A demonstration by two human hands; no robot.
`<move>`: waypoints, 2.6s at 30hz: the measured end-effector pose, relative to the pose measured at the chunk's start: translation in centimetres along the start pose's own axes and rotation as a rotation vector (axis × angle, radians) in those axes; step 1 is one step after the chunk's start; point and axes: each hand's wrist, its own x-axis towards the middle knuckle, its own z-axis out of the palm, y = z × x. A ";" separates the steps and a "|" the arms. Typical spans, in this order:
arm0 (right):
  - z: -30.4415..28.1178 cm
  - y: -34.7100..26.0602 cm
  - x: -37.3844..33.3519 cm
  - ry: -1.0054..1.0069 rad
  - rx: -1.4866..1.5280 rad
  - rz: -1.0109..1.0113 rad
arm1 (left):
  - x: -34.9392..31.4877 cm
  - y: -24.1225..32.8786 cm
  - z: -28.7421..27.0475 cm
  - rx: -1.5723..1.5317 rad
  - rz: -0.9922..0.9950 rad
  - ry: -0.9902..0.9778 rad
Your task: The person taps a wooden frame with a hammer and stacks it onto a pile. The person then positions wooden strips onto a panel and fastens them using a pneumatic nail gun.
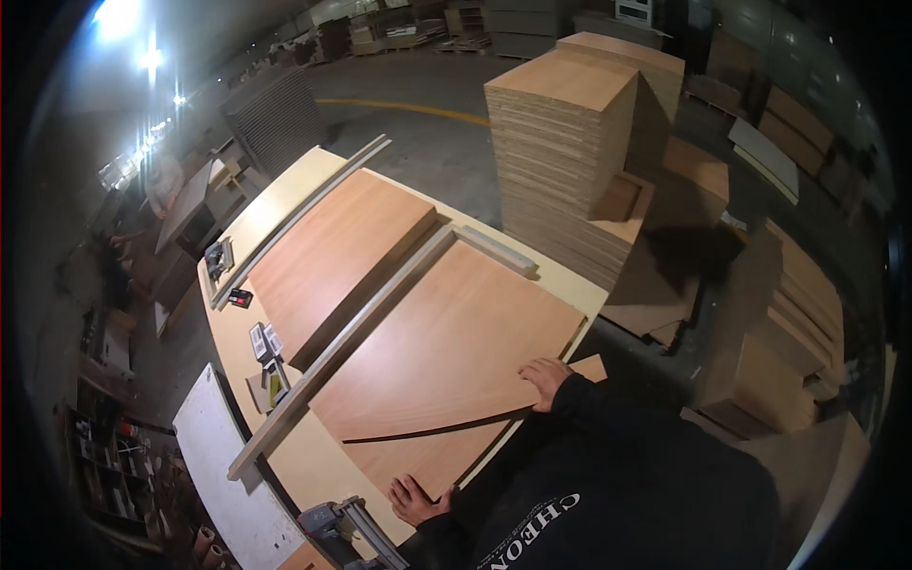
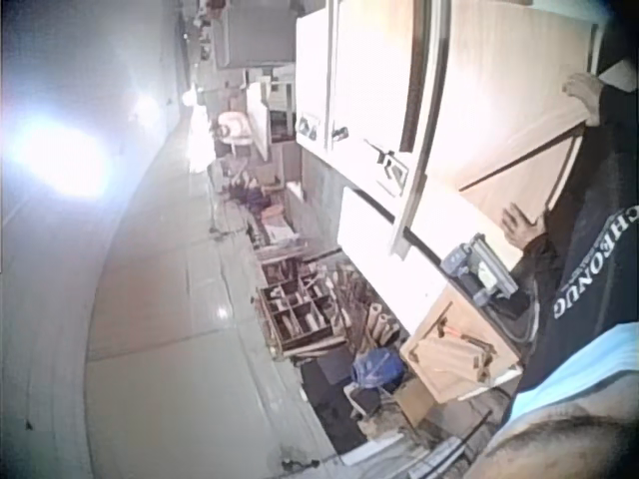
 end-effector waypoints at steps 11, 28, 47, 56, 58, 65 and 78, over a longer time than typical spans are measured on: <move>-0.2 1.0 1.9 0.004 -0.008 0.048 | 0.1 0.3 -1.2 0.128 -0.048 -0.140; 3.5 3.3 13.1 -0.195 -0.028 -0.162 | 9.6 8.5 2.6 0.122 0.099 -0.119; 7.4 10.1 27.6 0.171 0.086 0.114 | 27.3 10.5 7.0 0.223 0.118 -0.386; 7.8 10.5 29.5 0.276 0.180 0.141 | 31.4 9.8 6.7 0.295 0.218 -0.442; 7.5 10.2 29.8 0.268 0.214 0.171 | 32.5 8.1 7.2 0.261 0.328 -0.422; 5.8 8.1 27.5 0.144 0.176 0.011 | 35.1 9.1 6.2 0.101 0.306 -0.730; 7.1 -1.1 36.4 -0.405 -0.128 -0.380 | 31.9 8.9 7.6 0.401 0.079 -0.490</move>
